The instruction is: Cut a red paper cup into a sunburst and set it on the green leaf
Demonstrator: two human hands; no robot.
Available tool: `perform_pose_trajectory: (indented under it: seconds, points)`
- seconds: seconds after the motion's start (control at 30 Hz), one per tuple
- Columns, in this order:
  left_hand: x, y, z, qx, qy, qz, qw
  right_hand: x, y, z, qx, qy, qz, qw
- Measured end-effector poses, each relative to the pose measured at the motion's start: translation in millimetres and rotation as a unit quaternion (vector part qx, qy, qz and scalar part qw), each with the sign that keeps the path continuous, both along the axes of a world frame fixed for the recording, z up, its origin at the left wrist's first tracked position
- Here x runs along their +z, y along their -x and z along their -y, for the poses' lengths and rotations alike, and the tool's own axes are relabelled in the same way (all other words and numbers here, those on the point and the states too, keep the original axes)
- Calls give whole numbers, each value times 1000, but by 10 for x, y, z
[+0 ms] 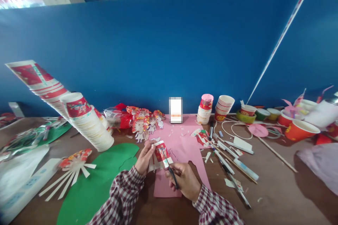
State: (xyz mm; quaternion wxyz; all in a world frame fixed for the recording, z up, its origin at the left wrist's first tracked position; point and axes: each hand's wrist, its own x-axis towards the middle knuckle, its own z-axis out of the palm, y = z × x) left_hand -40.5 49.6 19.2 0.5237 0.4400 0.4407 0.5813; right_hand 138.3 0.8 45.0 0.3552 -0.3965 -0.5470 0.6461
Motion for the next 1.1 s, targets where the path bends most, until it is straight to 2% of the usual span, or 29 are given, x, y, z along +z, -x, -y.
perform_pose_trajectory:
  seconds: [0.43,0.57,0.73,0.9,1.0,1.1]
  points:
    - [-17,6,-6,-16,4,11,1000,-95,-32,18,-8,-15,31,999]
    - [-26,-15,2,0,12,34,999,-79,-13,30,-13,-4,35,999]
    - [55,-28,0,27,26,149,988,-59,-19,39,54,37,12,998]
    - [161,24,-35,45,76,291,953,-59,-27,50,93,50,4,994]
    - [184,47,-39,16,114,321,940,-48,-24,59,113,47,6,992]
    - [171,53,-34,33,99,308,946,-48,-30,66,129,44,14,991]
